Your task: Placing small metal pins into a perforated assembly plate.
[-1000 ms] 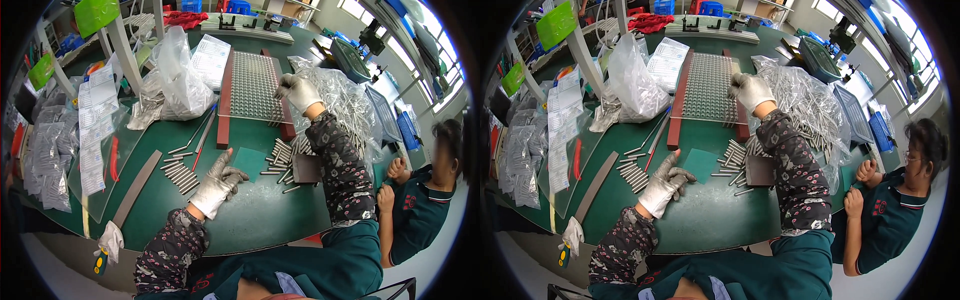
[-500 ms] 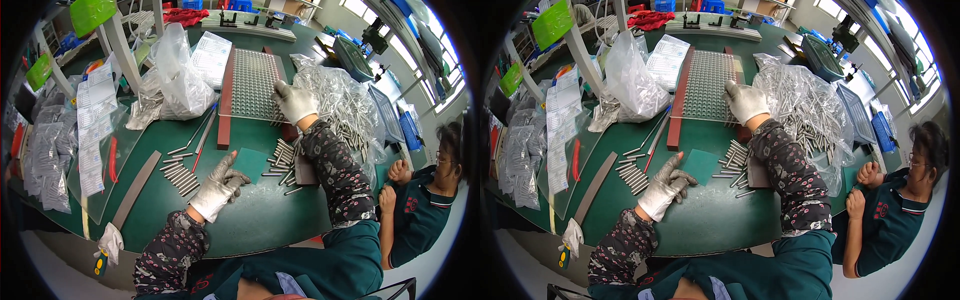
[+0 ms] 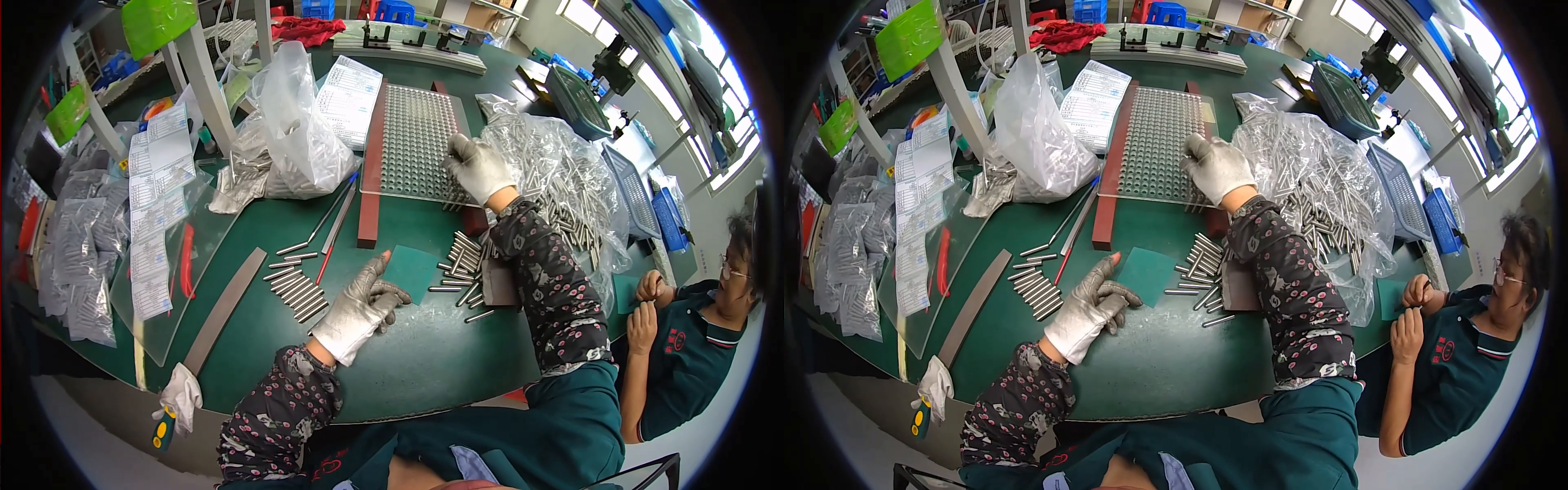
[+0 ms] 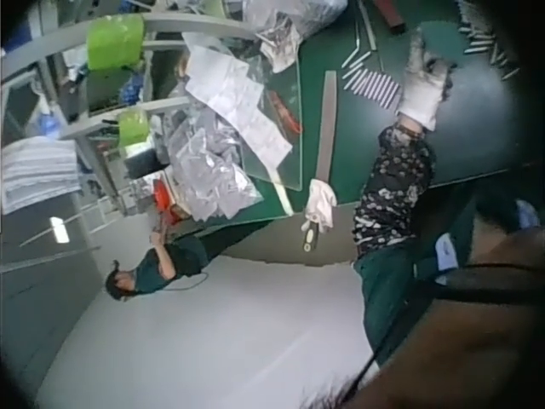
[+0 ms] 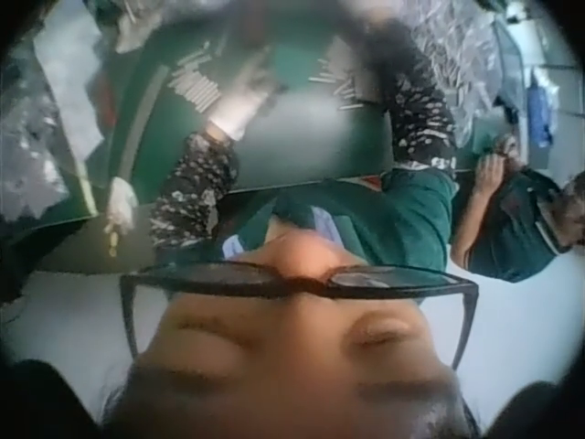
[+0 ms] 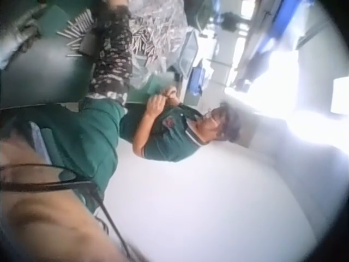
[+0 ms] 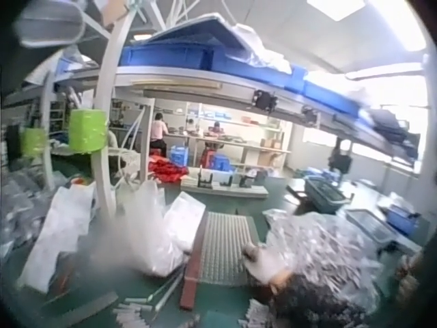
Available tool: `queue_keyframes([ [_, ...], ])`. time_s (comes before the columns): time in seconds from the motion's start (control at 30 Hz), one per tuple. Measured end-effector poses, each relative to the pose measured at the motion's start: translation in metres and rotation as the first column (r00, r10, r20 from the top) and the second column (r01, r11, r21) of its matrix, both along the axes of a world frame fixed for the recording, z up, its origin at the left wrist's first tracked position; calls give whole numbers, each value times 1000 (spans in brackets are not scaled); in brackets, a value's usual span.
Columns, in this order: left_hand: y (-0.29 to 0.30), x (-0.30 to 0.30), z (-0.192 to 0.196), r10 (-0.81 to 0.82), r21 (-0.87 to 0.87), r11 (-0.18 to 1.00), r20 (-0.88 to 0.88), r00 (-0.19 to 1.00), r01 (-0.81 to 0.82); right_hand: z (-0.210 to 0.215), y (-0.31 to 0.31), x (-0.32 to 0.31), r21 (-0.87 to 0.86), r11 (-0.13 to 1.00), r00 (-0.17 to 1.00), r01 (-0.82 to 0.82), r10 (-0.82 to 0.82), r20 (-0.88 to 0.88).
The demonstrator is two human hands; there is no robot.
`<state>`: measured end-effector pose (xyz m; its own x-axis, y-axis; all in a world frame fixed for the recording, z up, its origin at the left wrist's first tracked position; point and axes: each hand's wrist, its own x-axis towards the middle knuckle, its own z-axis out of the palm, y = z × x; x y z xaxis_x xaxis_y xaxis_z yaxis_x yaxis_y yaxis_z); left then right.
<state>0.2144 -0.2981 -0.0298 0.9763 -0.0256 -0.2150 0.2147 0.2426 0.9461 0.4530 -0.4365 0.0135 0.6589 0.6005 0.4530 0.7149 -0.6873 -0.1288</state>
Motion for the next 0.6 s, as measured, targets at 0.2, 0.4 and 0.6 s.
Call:
queue_keyframes([
  [0.2, 1, 1, 0, -18, 10, 1000, -15, 1000, 18, 6, 7, 3, 235, 958, 965, 163, -105, -240],
  [0.4, 2, 1, -1, -23, -6, 1000, -5, 1000, 23, 12, -4, 13, 352, 926, 966, 134, -42, -257],
  [0.6, 1, 1, -2, -24, -10, 1000, 2, 1000, 24, 3, -5, 0, 101, 995, 998, 14, -20, 63],
])
